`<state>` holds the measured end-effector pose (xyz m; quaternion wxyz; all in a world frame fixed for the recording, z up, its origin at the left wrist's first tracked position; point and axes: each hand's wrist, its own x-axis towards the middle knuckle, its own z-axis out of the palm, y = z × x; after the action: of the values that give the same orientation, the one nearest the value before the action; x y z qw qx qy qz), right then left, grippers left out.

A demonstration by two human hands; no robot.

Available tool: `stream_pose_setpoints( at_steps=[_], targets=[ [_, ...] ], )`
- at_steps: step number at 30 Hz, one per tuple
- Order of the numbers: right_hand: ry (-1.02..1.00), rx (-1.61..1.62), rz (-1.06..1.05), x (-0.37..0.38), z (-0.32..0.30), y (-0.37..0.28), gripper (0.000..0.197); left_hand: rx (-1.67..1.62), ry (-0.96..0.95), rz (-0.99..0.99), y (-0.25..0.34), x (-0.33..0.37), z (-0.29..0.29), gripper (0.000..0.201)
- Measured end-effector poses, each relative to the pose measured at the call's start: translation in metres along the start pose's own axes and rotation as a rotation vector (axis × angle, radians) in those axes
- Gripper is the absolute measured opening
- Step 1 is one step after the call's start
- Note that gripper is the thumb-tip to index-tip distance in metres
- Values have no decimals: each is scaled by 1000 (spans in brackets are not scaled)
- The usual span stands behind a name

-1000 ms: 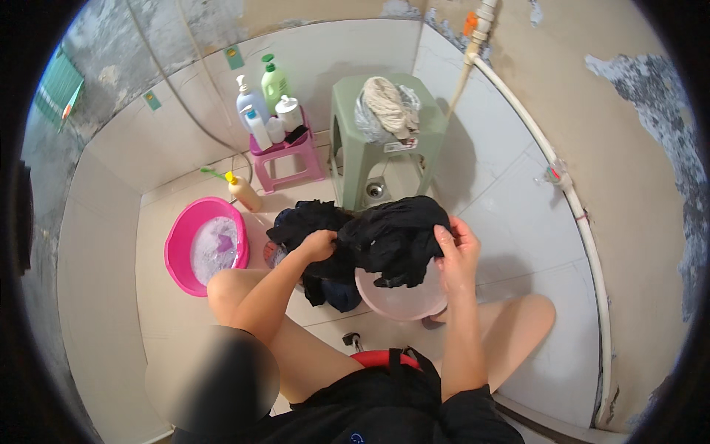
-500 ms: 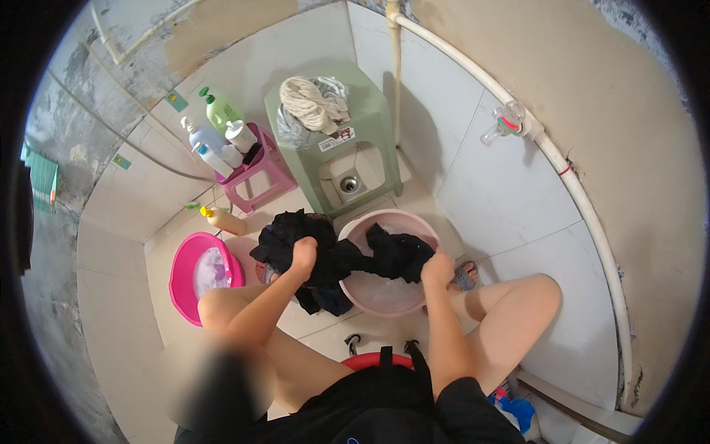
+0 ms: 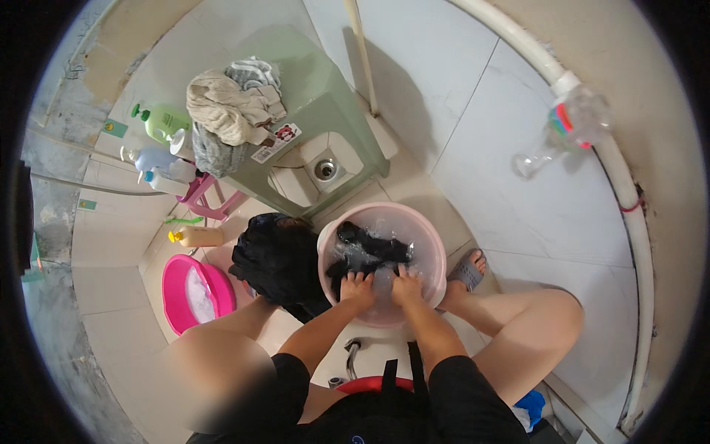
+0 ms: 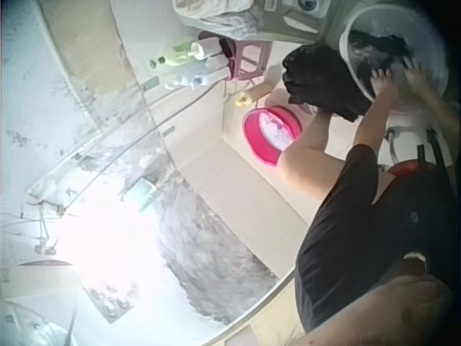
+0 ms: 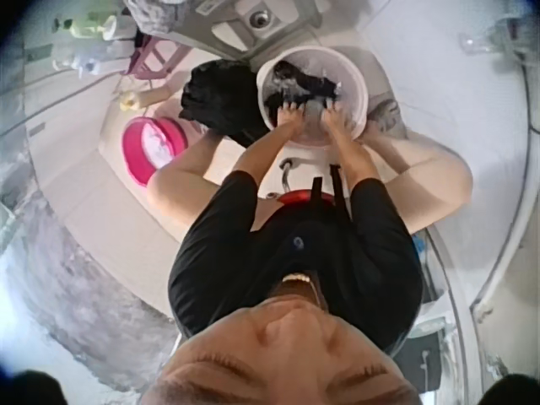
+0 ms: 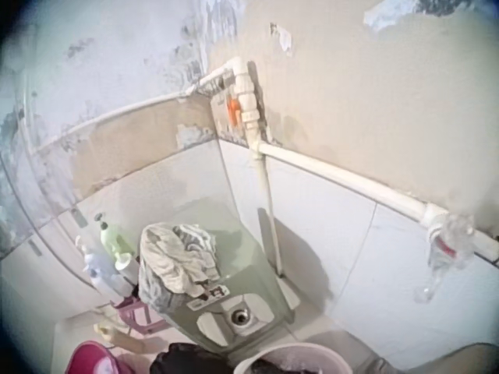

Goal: The person sits on the floor and washes clothes by hand in a pink basin filled with water. They scrub and rinse a light-colored towel and several dark garments, placing the cleaned items on a nearby green stool.

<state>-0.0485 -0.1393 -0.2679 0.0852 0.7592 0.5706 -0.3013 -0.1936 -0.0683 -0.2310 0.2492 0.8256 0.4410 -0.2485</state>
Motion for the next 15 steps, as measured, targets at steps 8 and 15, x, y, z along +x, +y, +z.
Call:
stream_pose_setpoints(
  at_steps=[8, 15],
  targets=[
    [247, 459, 296, 67, -34, 55, 38, -539, 173, -296, 7, 48, -34, 40],
    [492, 1229, 352, 74, 28, 28, 60, -1944, 114, -551, 48, 74, -31, 49]
  ],
)
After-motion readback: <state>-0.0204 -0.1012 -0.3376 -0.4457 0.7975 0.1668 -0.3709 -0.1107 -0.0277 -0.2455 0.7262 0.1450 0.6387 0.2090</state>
